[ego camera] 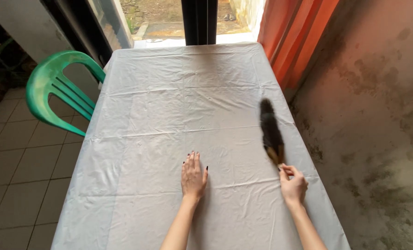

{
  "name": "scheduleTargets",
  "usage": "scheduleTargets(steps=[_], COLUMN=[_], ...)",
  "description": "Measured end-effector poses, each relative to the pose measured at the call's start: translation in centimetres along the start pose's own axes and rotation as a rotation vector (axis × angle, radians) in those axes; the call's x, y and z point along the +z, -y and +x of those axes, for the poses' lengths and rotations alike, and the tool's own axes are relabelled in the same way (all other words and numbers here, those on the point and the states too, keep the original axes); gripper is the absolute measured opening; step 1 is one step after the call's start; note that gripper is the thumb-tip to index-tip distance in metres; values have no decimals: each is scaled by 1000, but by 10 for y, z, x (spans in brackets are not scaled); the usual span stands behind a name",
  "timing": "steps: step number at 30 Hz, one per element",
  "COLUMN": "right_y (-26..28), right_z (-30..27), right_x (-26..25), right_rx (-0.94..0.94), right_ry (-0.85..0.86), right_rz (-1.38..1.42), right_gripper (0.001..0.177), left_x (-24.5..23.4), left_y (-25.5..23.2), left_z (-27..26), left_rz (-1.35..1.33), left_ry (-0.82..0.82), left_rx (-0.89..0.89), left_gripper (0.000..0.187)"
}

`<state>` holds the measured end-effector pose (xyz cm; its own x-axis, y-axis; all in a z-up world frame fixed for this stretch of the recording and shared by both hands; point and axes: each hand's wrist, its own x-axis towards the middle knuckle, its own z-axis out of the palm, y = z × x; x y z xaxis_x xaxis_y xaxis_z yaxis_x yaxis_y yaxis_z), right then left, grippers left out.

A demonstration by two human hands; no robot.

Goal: Smoothing out and dusting a plastic tablecloth on a table.

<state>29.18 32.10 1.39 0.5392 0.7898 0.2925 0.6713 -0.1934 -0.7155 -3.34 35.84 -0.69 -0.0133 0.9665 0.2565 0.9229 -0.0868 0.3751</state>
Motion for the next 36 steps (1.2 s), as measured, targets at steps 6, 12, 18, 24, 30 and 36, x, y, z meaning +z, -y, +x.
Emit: scheduleTargets(steps=[6,12,18,24,30,36], right_y=[13,138,157,102,72,101], right_z=[1,-11,12,70,104,110], right_x=[83,116,134,136,115,167], right_rx=[55,-265,-140,-119,222,-43], right_ry=[-216,276,316,131,39,-43], right_rz=[116,249,91,-2,-94,86], right_gripper=[24,23,19,17,18,22], left_x=[3,-4,-9,-4,-18,-9], left_y=[9,6,3,6,0,-9], left_z=[-3,-3,-4,-3,11,53], left_rz=[-33,-54,-91,-77,-12,-78], left_ry=[-55,-19,-10,-38,128,80], left_rx=[-29,-61,-63,-51,-187,-126], left_gripper=[73,72,72,72,72,70])
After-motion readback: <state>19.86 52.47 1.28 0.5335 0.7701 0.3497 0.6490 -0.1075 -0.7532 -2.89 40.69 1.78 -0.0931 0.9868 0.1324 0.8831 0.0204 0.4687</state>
